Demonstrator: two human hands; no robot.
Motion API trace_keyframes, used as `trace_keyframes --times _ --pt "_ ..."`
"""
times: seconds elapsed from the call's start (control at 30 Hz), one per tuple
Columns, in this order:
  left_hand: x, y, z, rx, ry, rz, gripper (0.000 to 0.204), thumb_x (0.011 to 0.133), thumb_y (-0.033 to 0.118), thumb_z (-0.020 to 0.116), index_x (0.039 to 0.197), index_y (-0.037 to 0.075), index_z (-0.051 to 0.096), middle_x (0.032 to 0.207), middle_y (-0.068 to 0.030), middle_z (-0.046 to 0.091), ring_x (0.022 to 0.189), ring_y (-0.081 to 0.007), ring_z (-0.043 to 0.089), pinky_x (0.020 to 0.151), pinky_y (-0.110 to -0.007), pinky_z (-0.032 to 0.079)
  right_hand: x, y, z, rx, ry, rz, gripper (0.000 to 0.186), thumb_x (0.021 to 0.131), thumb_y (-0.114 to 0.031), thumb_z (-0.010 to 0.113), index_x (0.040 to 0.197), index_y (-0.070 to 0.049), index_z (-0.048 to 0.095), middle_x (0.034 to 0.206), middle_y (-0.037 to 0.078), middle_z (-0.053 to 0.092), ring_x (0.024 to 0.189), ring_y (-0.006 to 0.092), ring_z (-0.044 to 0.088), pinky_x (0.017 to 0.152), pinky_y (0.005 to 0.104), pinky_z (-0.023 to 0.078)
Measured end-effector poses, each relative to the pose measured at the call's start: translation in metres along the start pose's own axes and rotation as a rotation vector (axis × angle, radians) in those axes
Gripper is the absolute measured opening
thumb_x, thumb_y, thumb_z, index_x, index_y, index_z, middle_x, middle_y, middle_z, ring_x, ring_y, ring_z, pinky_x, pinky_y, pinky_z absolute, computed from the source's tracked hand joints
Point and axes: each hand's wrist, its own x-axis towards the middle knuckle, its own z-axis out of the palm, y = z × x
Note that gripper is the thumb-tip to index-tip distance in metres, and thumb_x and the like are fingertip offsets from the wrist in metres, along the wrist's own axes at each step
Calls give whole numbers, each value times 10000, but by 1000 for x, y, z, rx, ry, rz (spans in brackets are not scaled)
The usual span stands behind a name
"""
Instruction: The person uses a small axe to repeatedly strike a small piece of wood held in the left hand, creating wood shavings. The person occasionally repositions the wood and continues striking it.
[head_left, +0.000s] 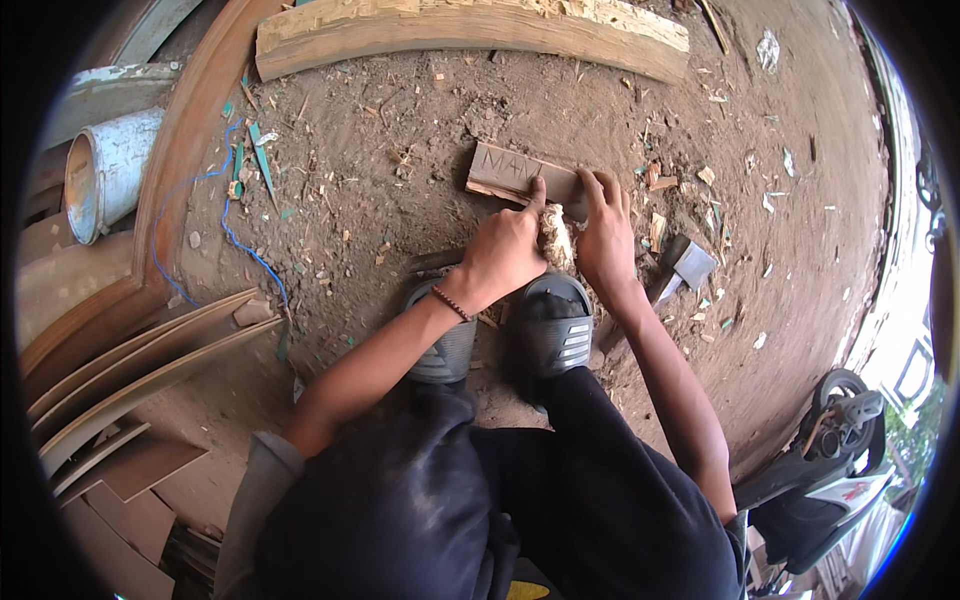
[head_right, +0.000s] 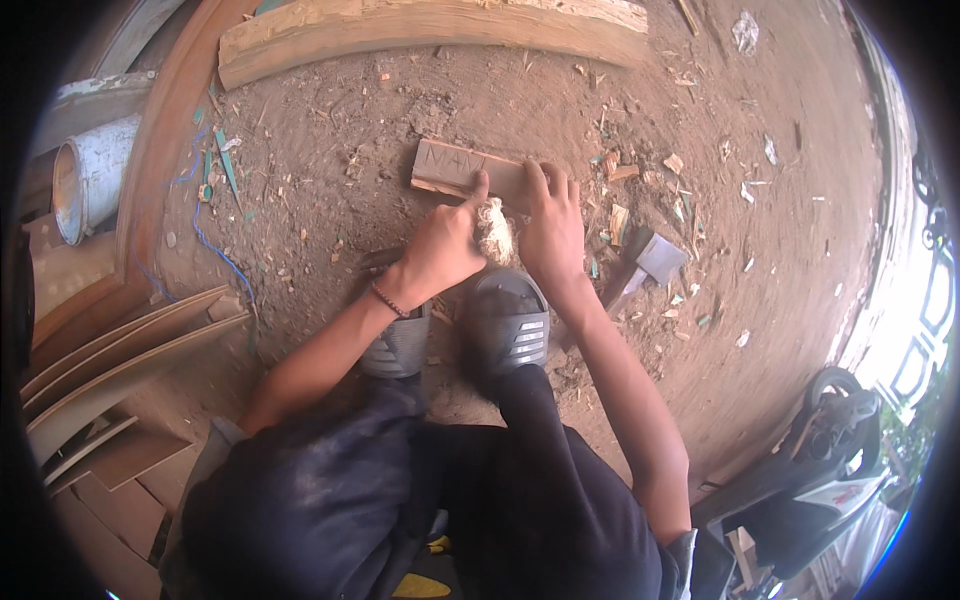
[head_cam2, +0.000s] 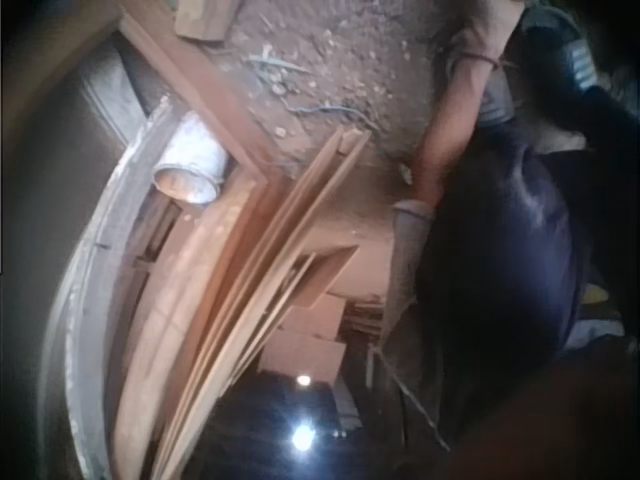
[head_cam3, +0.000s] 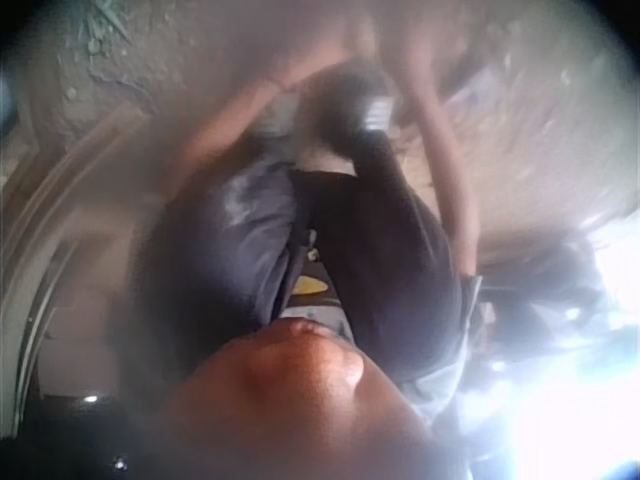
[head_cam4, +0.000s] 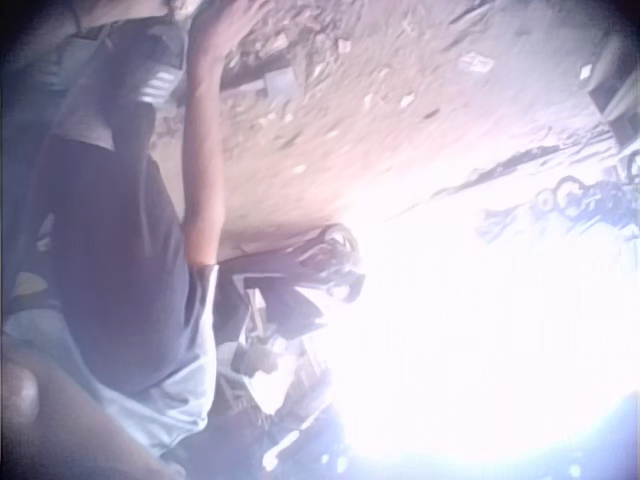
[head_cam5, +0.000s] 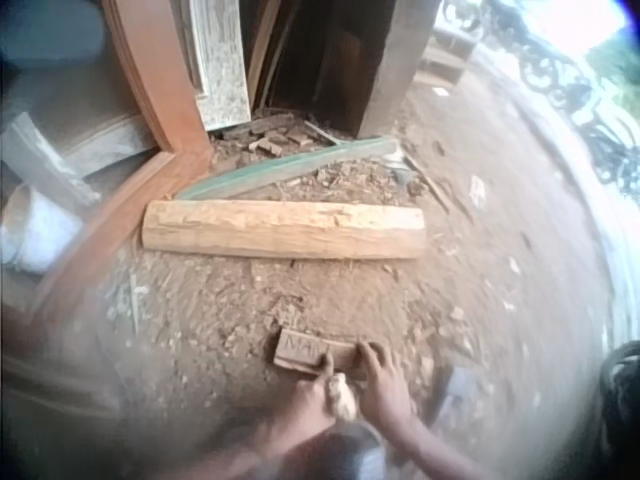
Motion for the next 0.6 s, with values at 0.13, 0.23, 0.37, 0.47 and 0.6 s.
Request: trace_keyframes --times 0.13,0.23,0.37,0.47,0.6 --pt "2 -2 0 -14 -26 101 861 693 118 714 1454 17 324 762 -234 659 741 -372 672 667 -438 554 0 -1 0 -19 10 -7 666 702 21 696 1323 -2 456 1277 205 483 1117 412 486 966 449 442" --pt "-4 -2 0 43 -85 184 846 693 130 722 1451 47 354 755 -227 669 693 -369 678 653 -444 570 0 -2 -1 -29 2 -21 690 704 -14 718 1338 5 445 1294 199 477 1136 406 485 973 441 444" --pt "-17 1 -5 -107 -45 51 734 720 152 750 1387 73 452 862 -189 693 751 -351 685 682 -420 566 0 -4 2 -60 -14 24 714 711 -54 739 1353 9 433 1310 184 480 1172 378 489 975 421 454" --pt "-25 7 -10 -109 -38 166 602 726 186 762 1264 34 538 842 -185 693 735 -341 688 669 -406 566 0 -5 5 -35 -2 35 707 728 -85 744 1357 4 432 1314 177 481 1170 371 494 976 414 456" --pt "-33 24 -15 -243 -82 306 465 719 231 779 1098 21 611 801 -183 683 733 -330 691 657 -388 557 1 -3 6 -67 -5 31 674 761 -117 739 1354 -6 438 1311 169 487 1167 367 498 979 412 455"
